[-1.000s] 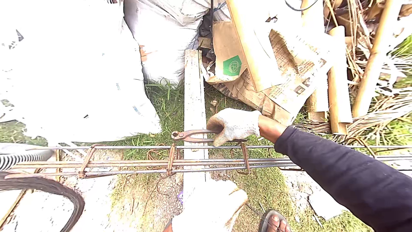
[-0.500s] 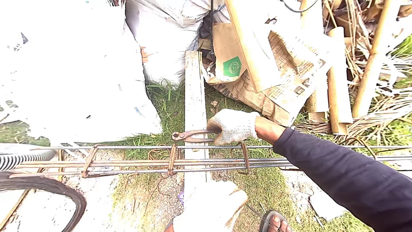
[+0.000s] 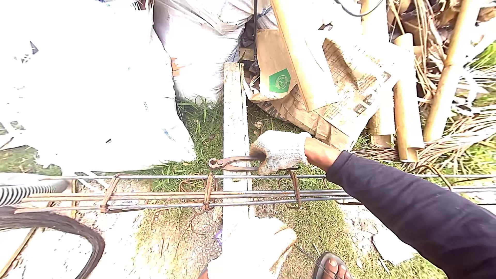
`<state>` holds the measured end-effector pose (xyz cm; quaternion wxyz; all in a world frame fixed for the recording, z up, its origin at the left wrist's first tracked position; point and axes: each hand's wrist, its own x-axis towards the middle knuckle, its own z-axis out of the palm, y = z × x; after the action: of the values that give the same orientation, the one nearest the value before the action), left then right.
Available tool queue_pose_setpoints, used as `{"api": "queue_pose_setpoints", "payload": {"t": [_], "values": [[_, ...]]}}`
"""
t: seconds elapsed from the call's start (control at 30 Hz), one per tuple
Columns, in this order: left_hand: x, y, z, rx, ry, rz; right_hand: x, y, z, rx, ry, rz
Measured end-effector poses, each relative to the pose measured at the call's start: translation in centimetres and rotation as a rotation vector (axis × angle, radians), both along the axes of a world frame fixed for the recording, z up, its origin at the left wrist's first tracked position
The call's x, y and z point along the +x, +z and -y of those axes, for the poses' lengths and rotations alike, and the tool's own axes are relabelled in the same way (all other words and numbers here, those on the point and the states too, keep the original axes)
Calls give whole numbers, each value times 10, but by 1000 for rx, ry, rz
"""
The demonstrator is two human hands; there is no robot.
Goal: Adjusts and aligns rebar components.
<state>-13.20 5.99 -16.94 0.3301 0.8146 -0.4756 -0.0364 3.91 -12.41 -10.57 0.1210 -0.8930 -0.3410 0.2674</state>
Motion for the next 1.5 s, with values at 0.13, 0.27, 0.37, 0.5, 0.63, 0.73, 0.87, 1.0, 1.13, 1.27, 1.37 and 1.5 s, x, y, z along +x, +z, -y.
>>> {"api": "queue_pose_setpoints", "payload": {"t": [0.13,0.27,0.37,0.5,0.63,0.73,0.87,1.0,1.13,1.27,1.37,1.5], "values": [[1,1,0,24,-2,0,-1,-2,1,6,1,14],[1,4,-1,62,-15,-28,-1,-1,-2,-24,5,25],[0,1,2,47,-27,-33,-3,-6,2,6,-12,56],[-1,-2,2,26,-6,-22,-5,-16,4,58,-61,108],[0,-2,4,19,-10,-28,-9,-16,4,28,-93,128],[-1,-1,3,19,-13,-42,-11,-16,3,10,-106,134],[-1,-2,2,21,-17,-65,-10,-19,5,21,-103,140],[-2,1,0,11,-13,-66,-12,-17,3,-7,-125,164],[-1,5,1,-19,-9,-62,-8,-14,0,13,-170,205],[0,9,1,-18,-11,-59,6,-18,-7,93,-155,283],[1,8,0,-38,-3,-33,13,-19,-13,110,-169,316],[1,13,-2,-22,22,-50,16,-23,-11,158,-170,357]]}}
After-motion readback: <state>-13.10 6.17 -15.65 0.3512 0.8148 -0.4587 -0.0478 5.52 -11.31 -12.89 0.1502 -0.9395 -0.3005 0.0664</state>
